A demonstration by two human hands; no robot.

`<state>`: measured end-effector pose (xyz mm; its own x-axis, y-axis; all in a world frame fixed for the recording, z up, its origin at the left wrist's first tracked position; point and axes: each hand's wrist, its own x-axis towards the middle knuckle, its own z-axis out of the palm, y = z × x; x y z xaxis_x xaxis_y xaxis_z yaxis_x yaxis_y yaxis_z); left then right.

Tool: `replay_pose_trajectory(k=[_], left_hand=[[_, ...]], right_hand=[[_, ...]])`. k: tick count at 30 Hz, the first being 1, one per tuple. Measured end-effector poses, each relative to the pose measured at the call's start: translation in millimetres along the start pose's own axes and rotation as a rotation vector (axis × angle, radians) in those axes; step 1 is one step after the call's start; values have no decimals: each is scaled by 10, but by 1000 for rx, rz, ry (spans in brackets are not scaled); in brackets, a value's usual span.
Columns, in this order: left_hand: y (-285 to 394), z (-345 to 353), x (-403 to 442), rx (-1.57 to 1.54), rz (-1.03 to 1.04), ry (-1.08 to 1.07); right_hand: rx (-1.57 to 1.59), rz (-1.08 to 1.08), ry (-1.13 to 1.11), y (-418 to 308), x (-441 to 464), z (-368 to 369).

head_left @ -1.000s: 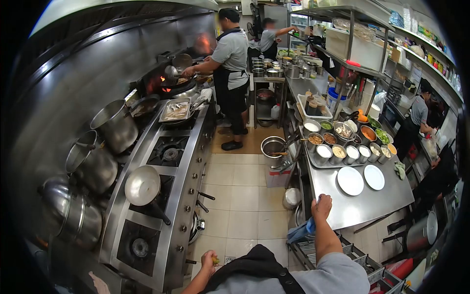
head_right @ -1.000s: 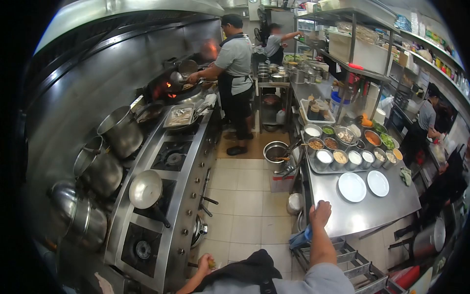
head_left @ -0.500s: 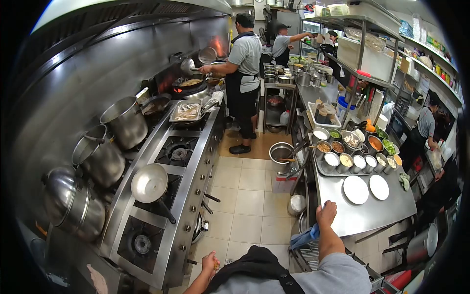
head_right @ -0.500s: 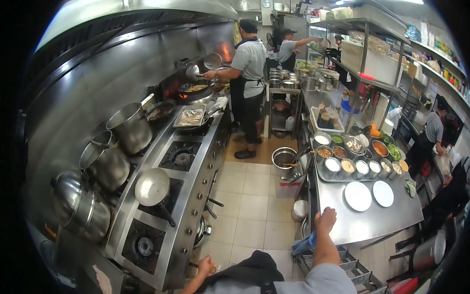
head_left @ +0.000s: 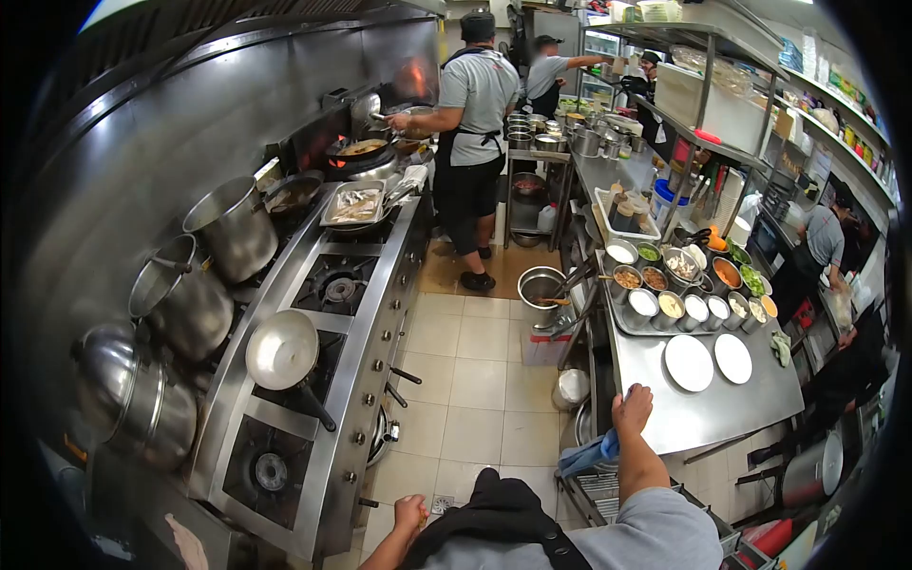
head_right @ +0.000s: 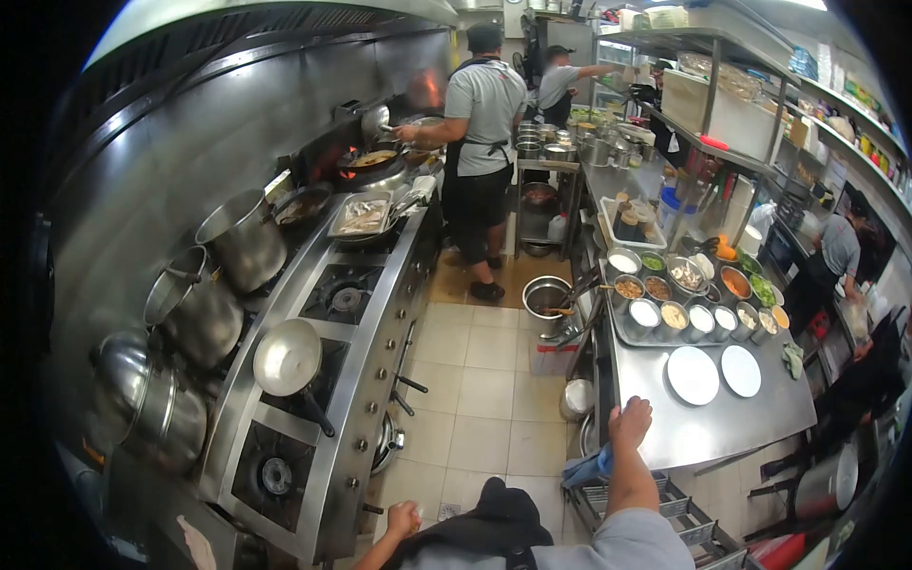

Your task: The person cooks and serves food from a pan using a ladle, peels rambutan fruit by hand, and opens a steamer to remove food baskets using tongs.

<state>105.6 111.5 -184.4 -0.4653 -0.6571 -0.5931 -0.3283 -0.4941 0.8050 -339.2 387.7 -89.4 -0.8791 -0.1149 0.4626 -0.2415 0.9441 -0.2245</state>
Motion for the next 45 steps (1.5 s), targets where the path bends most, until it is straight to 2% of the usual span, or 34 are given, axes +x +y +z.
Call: replay_pose_trajectory(k=[1, 4, 6, 7, 9, 11, 12, 17, 22, 25, 30, 32, 33, 35, 36, 37, 39, 41, 42, 43, 44, 45], left_hand=[[-23, 0, 20, 38, 33, -3], [-88, -64, 118, -19, -161, 7], [-217, -164, 215, -46, -274, -45], [-283, -257, 256, -28, -312, -166], [-383, -335, 220, 14, -210, -219], [-402, -357, 180, 23, -165, -159], [-263, -311, 53, -42, -195, -79], [-437, -344, 121, 118, -181, -7], [-415, -393, 85, 138, -295, -37], [-707, -534, 208, 393, -302, -84], [-1433, -1035, 203, 960, -247, -5], [-1555, -1223, 17, 909, -404, 73], [-1564, -1275, -110, 782, -443, 128], [-1490, -1318, -268, 740, -489, 111], [-1540, -1342, -283, 596, -465, 88], [-1609, -1398, -250, 1007, -288, -123], [-1763, -1349, -215, 613, -391, 100], [-1741, -1352, -126, 714, -398, -78], [-1817, -1365, -26, 847, -301, -164], [-2014, -1398, 170, 1195, -192, -417], [-2143, -1406, 321, 1620, 48, -656], [-2135, -1367, 390, 1897, 348, -820]], right_hand=[[-7, 5, 3, 6, 4, 16], [41, -18, -25, 2, 23, -8], [31, -4, -37, -22, 14, -4], [22, -3, -32, -31, 13, 10], [17, -47, -26, -15, 6, 39], [-5, -40, -83, -37, 4, 15], [-12, -38, -94, -11, -1, 38], [-59, -38, -105, -6, -2, 58], [-76, -27, -140, 14, 7, 83], [-81, -21, -136, 11, 10, 99], [-64, -43, -107, 106, 19, 160], [-70, -29, -119, 81, 24, 155], [-63, -32, -108, 81, 27, 164], [-52, -38, -90, 94, 23, 180], [-38, -39, -93, 81, 27, 176], [-26, -37, -98, 74, 26, 162], [-8, -51, -91, 77, 13, 142], [-9, -68, -65, 88, 2, 111], [21, -28, -86, -8, 9, -21], [20, -11, -76, -72, 1, -98], [2, -3, -71, -65, -11, -101], [-11, -1, -65, -62, 2, -86]])
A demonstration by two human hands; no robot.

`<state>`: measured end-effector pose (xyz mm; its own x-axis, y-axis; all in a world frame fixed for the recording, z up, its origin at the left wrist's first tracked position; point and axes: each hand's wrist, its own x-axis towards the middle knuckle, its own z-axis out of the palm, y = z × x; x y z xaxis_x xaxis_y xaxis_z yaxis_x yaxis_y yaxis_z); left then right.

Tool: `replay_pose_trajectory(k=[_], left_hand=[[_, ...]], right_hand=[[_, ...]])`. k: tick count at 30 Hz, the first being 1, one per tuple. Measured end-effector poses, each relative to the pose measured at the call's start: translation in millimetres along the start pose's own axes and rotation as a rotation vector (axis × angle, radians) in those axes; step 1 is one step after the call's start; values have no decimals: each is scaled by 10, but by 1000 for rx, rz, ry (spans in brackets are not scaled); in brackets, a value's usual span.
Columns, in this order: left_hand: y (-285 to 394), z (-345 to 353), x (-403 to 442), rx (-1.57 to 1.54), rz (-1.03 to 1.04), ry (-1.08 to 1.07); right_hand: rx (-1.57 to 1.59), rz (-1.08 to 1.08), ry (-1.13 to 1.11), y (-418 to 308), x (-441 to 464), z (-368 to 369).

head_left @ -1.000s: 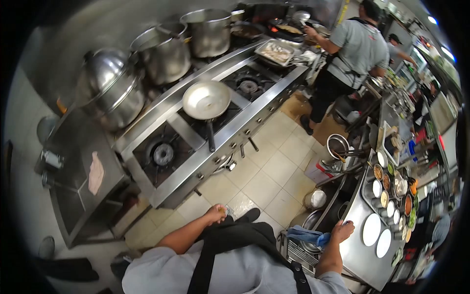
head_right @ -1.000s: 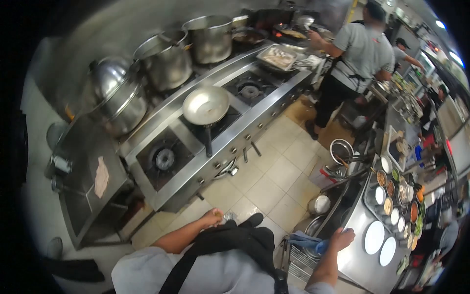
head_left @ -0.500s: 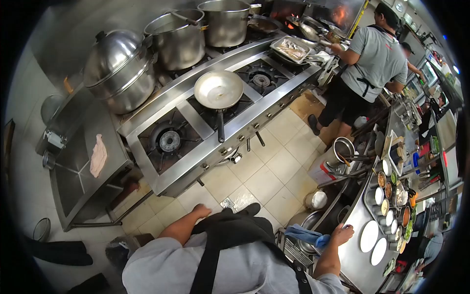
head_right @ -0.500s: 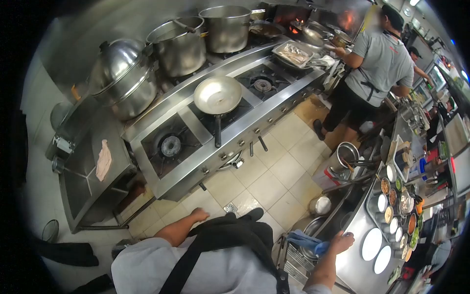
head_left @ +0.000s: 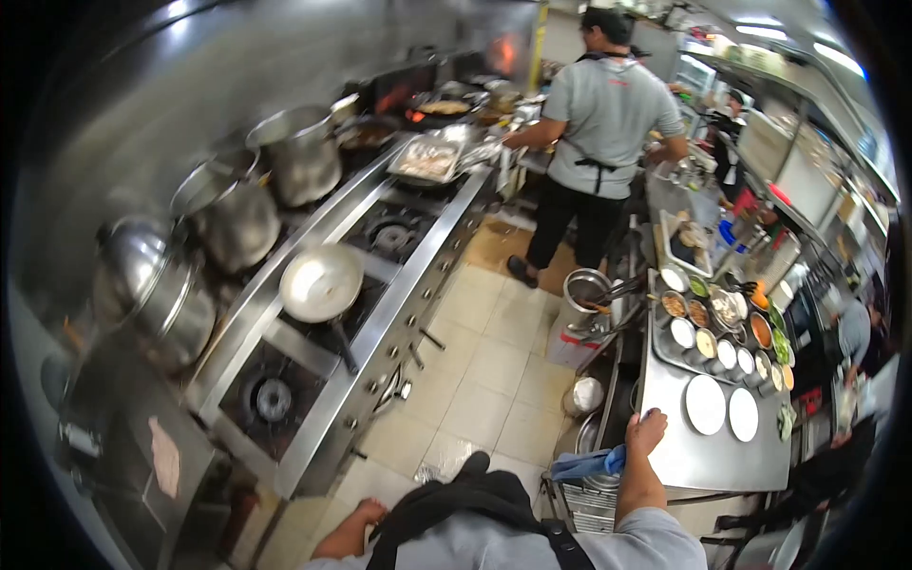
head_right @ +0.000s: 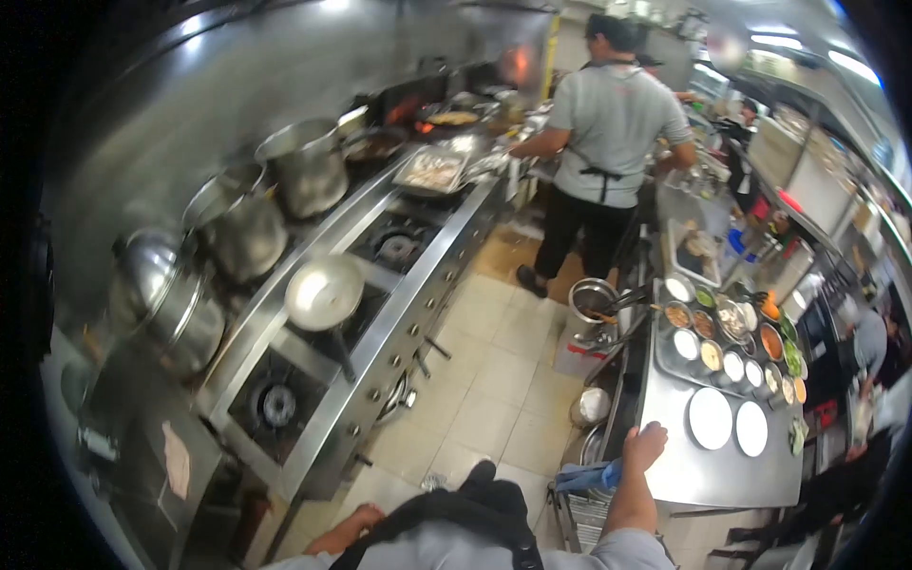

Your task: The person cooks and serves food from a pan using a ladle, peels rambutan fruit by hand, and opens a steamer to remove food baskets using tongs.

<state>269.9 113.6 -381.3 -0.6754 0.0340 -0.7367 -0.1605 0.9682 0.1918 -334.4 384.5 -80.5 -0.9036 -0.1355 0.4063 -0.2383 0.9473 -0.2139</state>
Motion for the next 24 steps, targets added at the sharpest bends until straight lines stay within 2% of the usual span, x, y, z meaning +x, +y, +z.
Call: replay_pose_trajectory(k=[1, 2, 3, 4, 9, 16, 24], left_hand=[[-3, -127, -63, -23, -88, -107], [2, -155, -208, -80, -41, 78], [67, -357, -270, -879, -425, -26], [91, -486, -331, -859, -475, 46], [27, -724, -347, -1065, -664, 58], [-4, -905, -358, -1158, -734, 116], [111, -800, -463, -1326, -790, 185]], right_hand=[[1, 10, 4, -9, 32, 13], [1, 16, 5, 13, 23, 29], [-1, 20, 0, 33, 8, 35], [-1, 27, 10, 31, 18, 35], [8, 14, 43, 101, -3, 101], [50, 33, 50, 95, -10, 61], [58, 39, 25, 61, -9, -10]])
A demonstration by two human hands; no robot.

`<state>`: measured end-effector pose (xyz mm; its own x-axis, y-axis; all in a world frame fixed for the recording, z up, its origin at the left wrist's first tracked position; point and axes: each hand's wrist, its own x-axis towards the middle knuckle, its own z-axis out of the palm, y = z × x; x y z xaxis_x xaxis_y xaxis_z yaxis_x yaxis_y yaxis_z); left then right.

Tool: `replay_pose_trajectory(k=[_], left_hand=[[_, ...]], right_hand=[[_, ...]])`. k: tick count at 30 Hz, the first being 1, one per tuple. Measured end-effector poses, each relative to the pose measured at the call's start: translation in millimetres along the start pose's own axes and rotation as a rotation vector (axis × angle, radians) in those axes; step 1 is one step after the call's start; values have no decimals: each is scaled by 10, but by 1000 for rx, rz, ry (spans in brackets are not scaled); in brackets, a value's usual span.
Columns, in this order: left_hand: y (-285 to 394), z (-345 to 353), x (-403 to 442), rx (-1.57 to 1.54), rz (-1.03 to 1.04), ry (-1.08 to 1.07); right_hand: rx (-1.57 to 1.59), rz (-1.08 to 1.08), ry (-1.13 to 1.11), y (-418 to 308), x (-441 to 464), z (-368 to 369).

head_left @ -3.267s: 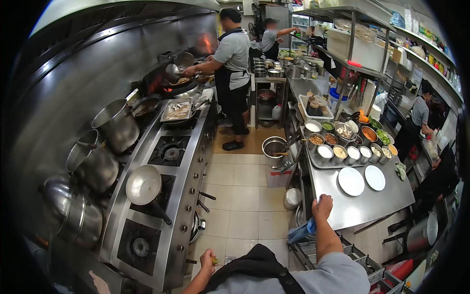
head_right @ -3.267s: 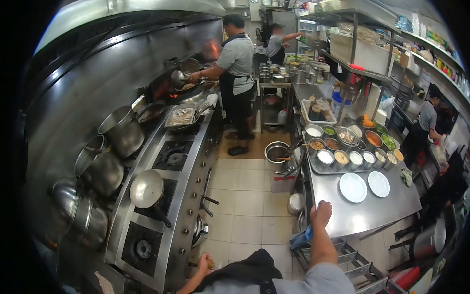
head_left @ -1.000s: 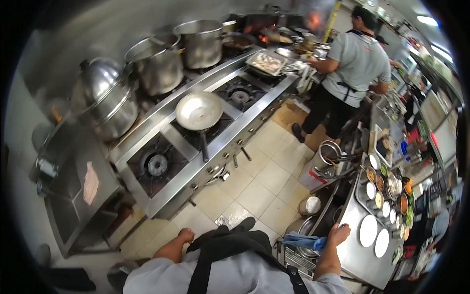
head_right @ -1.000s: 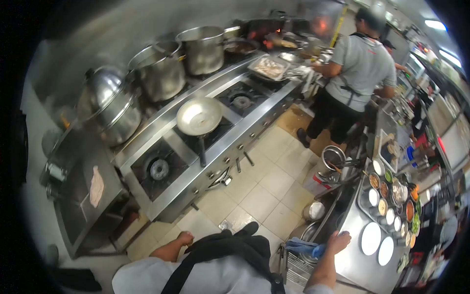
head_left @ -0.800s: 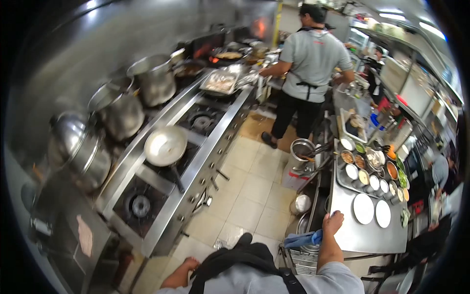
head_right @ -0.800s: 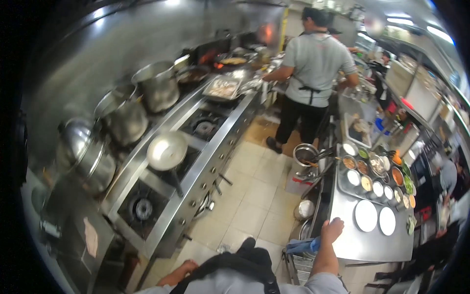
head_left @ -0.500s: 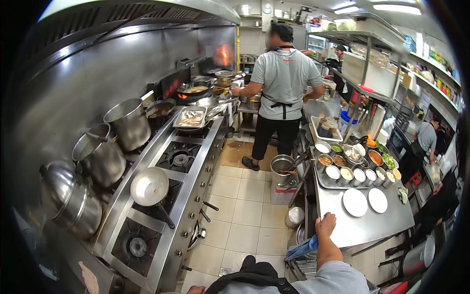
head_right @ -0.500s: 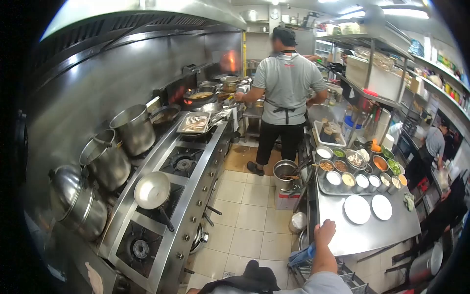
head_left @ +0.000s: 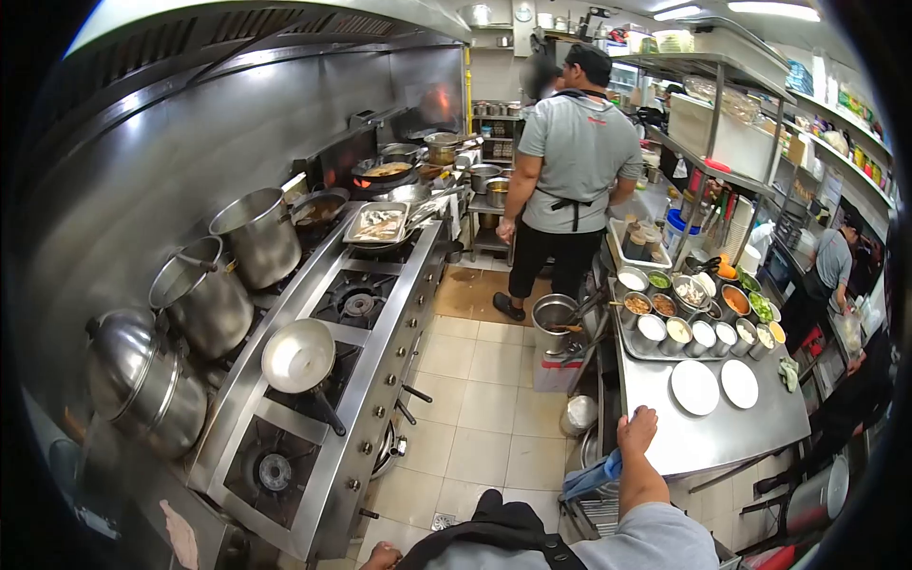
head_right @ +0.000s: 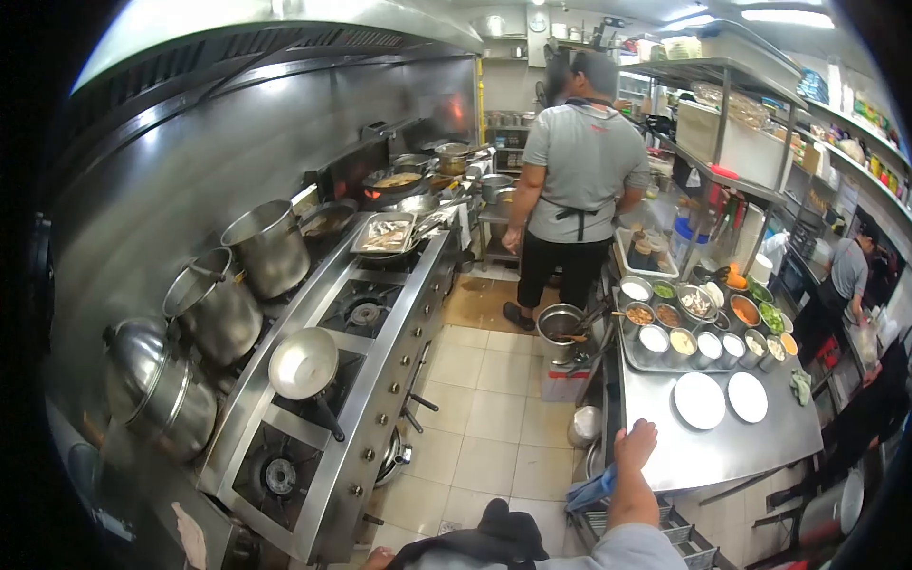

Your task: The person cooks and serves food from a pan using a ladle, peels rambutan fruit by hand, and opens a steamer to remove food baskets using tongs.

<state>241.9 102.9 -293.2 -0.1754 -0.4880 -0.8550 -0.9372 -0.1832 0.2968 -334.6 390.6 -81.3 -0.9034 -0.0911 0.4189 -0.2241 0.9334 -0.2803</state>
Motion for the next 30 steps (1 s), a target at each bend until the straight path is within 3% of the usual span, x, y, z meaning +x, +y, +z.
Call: replay_pose_trajectory(k=[4, 6, 8, 9, 11, 14, 16, 18, 20, 30], left_hand=[[6, 80, -66, -238, -25, 3], [65, 52, 91, -519, 138, -83], [397, -49, -29, -822, 110, -107], [626, -127, -244, -1016, 288, -174], [1002, -390, -454, -1021, 525, -331], [1543, -652, -788, -1359, 733, -430], [1836, -909, -1160, -1357, 775, -444], [2033, -1070, -1394, -1371, 812, -265], [2125, -1203, -1534, -1429, 872, -234], [2081, -1379, -1483, -1642, 921, -162]], right_hand=[[-3, -35, 16, 5, 5, 19], [6, -42, 28, -4, 5, 23], [19, -64, 35, 8, -12, 24], [11, -84, 49, 7, -16, 30], [-1, -75, 41, 0, -21, 50], [-53, -104, 10, 106, 14, 145], [-69, -131, -4, 135, 11, 205], [-82, -109, -41, 136, 18, 222], [-88, -104, -65, 141, 9, 241], [-102, -29, -132, 24, 17, 139]])
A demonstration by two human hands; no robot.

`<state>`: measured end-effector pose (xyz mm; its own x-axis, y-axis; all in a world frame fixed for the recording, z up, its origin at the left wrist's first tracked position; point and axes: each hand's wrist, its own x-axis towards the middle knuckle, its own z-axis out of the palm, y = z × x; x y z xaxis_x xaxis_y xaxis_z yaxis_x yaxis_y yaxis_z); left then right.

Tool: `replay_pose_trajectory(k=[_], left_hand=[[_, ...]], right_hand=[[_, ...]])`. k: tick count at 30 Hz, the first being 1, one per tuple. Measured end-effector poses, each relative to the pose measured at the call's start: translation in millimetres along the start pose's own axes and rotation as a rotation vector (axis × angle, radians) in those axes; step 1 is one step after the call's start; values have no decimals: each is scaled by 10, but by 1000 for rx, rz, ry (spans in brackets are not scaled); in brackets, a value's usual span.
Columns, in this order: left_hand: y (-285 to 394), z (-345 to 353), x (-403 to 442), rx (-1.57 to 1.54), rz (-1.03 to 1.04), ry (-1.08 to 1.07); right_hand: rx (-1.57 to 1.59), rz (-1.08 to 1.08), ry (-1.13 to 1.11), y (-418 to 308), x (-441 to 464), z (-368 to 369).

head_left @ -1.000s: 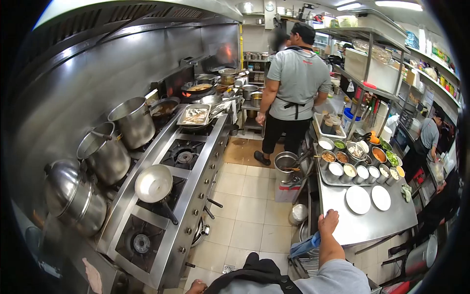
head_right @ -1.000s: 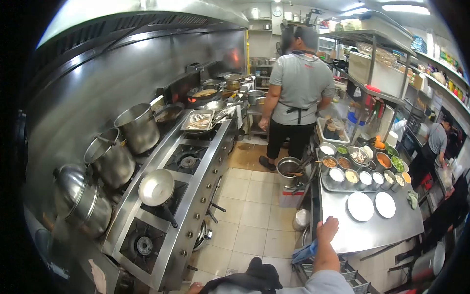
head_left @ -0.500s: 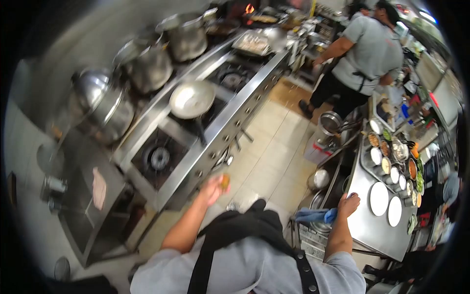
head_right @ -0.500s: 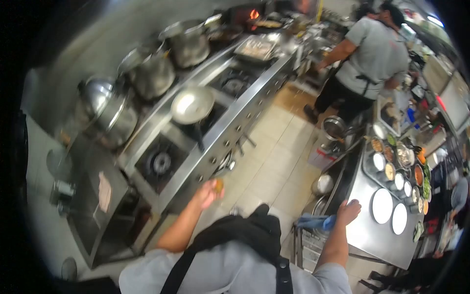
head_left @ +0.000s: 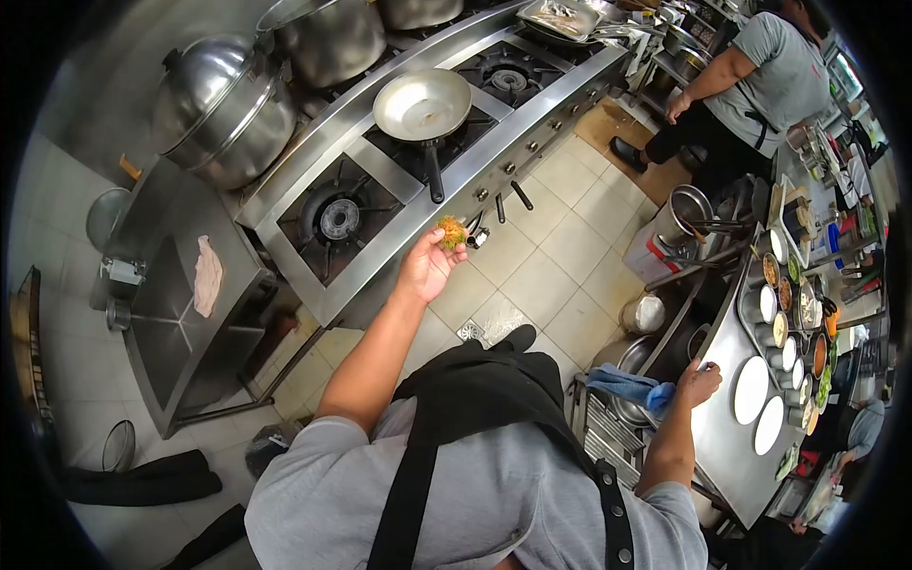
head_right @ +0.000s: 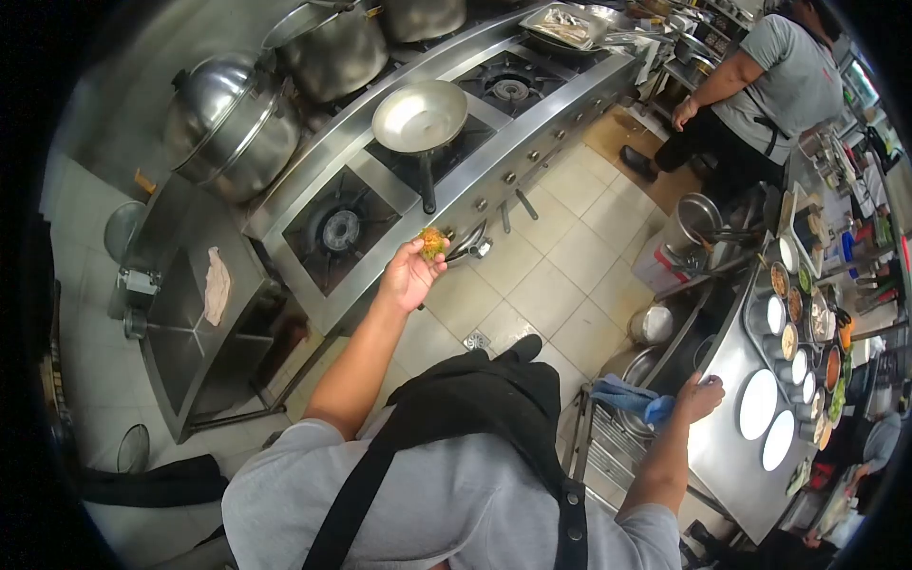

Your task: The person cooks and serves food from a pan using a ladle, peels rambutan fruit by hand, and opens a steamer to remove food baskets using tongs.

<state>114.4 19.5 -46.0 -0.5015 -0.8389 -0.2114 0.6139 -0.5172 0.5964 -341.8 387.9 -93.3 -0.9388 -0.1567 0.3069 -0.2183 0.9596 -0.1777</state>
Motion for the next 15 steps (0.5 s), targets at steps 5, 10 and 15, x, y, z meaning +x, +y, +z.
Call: replay_pose_trajectory(k=[5, 10, 15], left_hand=[[-76, -211, 2, -16, -12, -16], [-325, -286, 30, 134, -39, 146], [-382, -209, -83, 201, -100, 30]], right_hand=[[-23, -18, -1, 15, -1, 6], [9, -4, 101, -7, -5, -25], [117, -15, 146, -8, -27, -106]])
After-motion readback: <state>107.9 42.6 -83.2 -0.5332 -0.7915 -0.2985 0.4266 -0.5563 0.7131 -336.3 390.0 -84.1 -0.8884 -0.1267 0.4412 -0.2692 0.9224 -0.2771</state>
